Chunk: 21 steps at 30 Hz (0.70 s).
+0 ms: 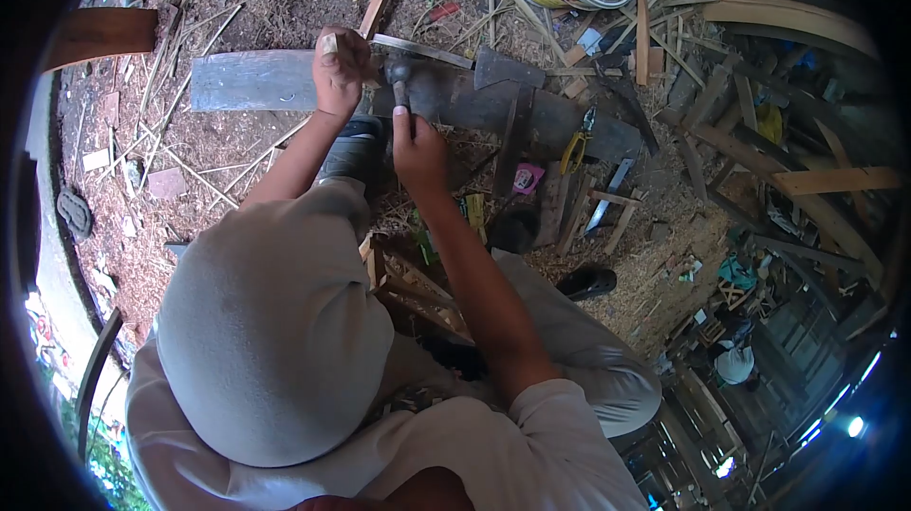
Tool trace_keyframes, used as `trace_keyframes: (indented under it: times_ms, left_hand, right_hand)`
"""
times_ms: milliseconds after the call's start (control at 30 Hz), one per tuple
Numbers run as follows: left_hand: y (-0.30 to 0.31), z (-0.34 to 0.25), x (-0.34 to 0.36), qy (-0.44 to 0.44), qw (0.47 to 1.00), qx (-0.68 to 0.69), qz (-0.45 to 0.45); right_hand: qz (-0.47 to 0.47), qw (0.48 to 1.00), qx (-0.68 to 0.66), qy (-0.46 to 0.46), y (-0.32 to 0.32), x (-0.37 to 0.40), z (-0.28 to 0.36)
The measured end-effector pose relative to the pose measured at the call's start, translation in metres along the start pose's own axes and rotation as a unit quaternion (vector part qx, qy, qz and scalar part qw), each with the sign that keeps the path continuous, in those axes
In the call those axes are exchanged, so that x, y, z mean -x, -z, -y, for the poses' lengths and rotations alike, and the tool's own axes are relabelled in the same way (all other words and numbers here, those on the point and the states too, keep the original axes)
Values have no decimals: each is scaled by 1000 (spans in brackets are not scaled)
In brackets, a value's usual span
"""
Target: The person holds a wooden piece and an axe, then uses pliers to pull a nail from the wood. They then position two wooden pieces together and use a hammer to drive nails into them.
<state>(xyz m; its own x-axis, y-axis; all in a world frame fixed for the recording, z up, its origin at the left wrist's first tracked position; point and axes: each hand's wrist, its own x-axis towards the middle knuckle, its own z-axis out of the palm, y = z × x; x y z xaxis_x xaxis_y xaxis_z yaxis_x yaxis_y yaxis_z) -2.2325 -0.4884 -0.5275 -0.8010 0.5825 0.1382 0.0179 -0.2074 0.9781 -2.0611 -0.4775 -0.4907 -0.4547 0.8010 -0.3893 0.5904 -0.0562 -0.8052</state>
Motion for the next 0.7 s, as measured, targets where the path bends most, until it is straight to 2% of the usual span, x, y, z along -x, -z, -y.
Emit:
trace_keyframes:
  times_ms: [67, 133, 267, 367, 533, 700]
  left_hand:
    - [1, 2, 3, -32, 999, 29, 3]
    - [2, 0, 8, -31, 999, 14, 22]
    - [8, 2, 19, -11, 997, 23, 77]
    - [19, 13, 37, -22, 993, 18, 116]
    - [23, 5, 44, -36, 991, 8, 130]
    - [19, 8, 43, -32, 992, 30, 122]
  right_hand:
    - [-8, 998, 54, 27, -1, -1, -8]
    - [3, 998, -51, -41, -2, 2, -13]
    - [-9, 995, -91, -34, 1, 8, -17]
    - [1, 998, -63, -13, 4, 10, -19]
    - [9, 996, -42, -80, 3, 24, -12]
    - [-19, 999, 13, -44, -4, 26, -12]
